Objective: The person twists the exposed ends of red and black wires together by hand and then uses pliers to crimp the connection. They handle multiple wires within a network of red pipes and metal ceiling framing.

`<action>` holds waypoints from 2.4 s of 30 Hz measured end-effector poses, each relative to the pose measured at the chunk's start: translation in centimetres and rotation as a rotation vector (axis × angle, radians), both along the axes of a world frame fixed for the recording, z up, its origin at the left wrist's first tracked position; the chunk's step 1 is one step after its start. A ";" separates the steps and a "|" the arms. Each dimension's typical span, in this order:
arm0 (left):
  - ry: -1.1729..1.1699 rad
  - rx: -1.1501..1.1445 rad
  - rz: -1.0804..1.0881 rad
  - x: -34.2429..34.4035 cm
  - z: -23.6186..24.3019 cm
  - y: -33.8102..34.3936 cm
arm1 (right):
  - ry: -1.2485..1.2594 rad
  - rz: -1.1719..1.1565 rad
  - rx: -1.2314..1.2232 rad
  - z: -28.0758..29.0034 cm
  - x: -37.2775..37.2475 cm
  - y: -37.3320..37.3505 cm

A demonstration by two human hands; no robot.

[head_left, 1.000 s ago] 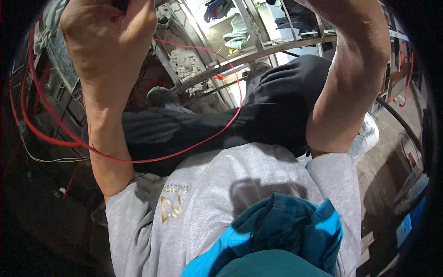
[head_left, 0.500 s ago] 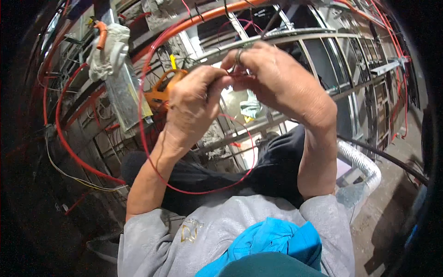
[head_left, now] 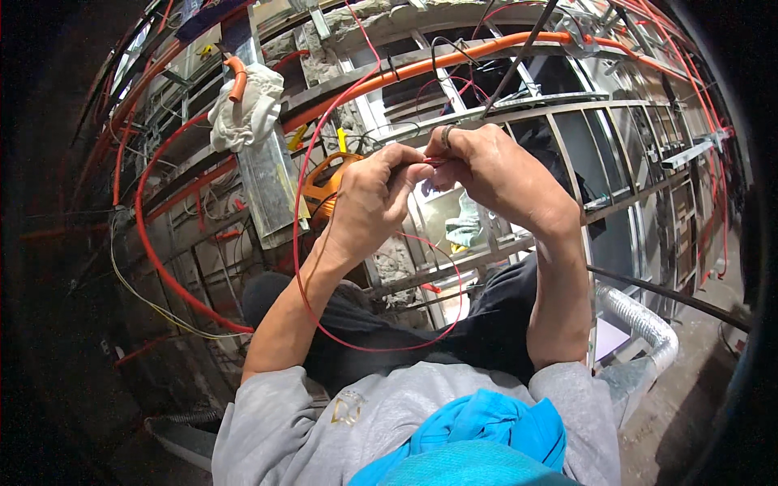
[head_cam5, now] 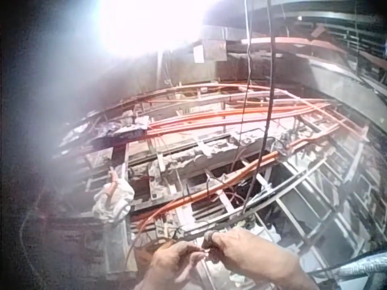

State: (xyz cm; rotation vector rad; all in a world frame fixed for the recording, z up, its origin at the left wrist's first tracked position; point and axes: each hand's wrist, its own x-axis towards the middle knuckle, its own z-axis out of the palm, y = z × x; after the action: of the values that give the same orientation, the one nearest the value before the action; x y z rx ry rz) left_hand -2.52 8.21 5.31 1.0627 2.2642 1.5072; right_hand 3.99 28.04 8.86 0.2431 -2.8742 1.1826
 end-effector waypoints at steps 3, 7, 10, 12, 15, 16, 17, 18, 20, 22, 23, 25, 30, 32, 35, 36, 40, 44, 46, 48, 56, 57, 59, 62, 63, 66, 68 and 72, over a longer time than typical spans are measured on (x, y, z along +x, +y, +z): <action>-0.004 -0.008 0.018 -0.2 0.0 -0.3 | -0.035 -0.046 -0.007 -0.3 -0.1 -0.1; 0.008 -0.031 0.002 -0.6 -0.2 -0.6 | -0.061 0.010 -0.041 0.3 -0.5 -0.2; 0.108 0.003 0.039 -0.9 -0.1 -0.5 | -0.109 0.020 -0.066 -0.2 -1.0 0.1; 0.066 -0.044 0.044 -1.0 0.1 -0.9 | -0.038 0.016 -0.056 -0.1 -1.0 0.0; 0.083 -0.014 0.026 -1.0 -0.3 -1.2 | -0.089 -0.015 -0.070 0.9 -1.0 -0.4; 0.084 -0.013 0.025 -1.0 -0.1 -1.1 | -0.088 -0.016 -0.068 0.7 -1.0 -0.3; 0.067 -0.017 0.012 -1.0 0.1 -1.0 | -0.104 -0.028 -0.082 0.4 -1.1 -0.1; 0.049 -0.024 0.001 -0.9 0.2 -1.0 | -0.120 -0.039 -0.098 0.2 -1.1 0.0; 0.056 -0.028 -0.003 -0.8 0.0 -1.3 | -0.180 -0.034 -0.134 0.4 -1.1 -0.2; 0.063 -0.031 -0.006 -0.8 -0.2 -1.5 | -0.239 -0.028 -0.170 0.5 -1.2 -0.3; 0.097 0.003 -0.011 -0.9 -0.3 -1.5 | -0.215 -0.006 -0.160 0.4 -1.2 -0.4; 0.113 0.031 -0.028 -0.9 -0.6 -1.4 | -0.195 0.015 -0.132 0.2 -1.1 -0.2; 0.282 -0.040 -0.024 -0.9 -0.4 -1.6 | -0.025 0.026 -0.066 -1.5 -1.4 -0.1; 0.209 -0.099 -0.017 -0.8 -0.7 -1.7 | 0.125 0.031 0.096 -1.0 -1.0 -0.5; 0.387 -0.128 -0.019 -1.0 -1.3 -0.8 | 0.039 0.032 0.140 0.7 -0.4 -0.9; 0.421 -0.130 -0.018 -1.1 -1.7 -0.7 | -0.062 0.017 0.153 1.2 -0.1 -1.3; 0.347 -0.143 0.011 -1.1 -2.6 -0.7 | -0.040 0.034 0.078 -0.4 0.0 -1.3; 0.661 -0.031 -0.049 -1.3 -4.4 -0.4 | -0.031 0.037 0.097 0.5 1.0 -0.5; 0.133 -0.018 0.013 -0.8 -3.8 -0.2 | -0.027 0.045 0.090 0.6 0.9 -0.6; 0.180 -0.047 -0.003 -1.4 -4.4 -0.6 | -0.024 0.056 0.083 0.7 0.9 -0.5; 0.453 0.134 0.058 -2.3 -3.3 -0.1 | -0.038 0.107 0.134 2.9 1.1 0.9; 0.584 0.147 0.069 -2.9 -2.8 -0.3 | -0.031 0.084 0.237 2.3 0.6 0.7; 0.754 0.184 0.066 -3.1 -2.1 -0.7 | -0.012 0.052 0.328 1.7 0.3 0.0; 0.295 0.267 -0.194 -0.2 -1.8 -0.6 | -0.006 -0.403 -0.212 2.4 2.3 -1.7; 0.162 0.131 -0.330 0.4 -1.2 -0.8 | 0.001 -0.532 -0.408 2.6 2.6 -2.4; -0.332 -0.354 -0.657 2.5 -0.8 -0.4 | 0.111 -0.340 -0.288 0.1 1.8 -0.1; -0.255 -0.443 -0.834 4.0 -4.2 -0.6 | 0.223 -0.019 0.039 -0.4 0.9 0.9; -0.319 -0.937 -0.969 5.4 -7.1 -1.1 | 0.363 0.156 0.469 0.5 0.7 0.9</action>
State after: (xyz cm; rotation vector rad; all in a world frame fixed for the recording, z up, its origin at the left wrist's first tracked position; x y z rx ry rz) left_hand 2.89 7.16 -1.78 1.1652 1.4866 0.1540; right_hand 4.66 28.93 9.39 0.6271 -2.7857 0.3952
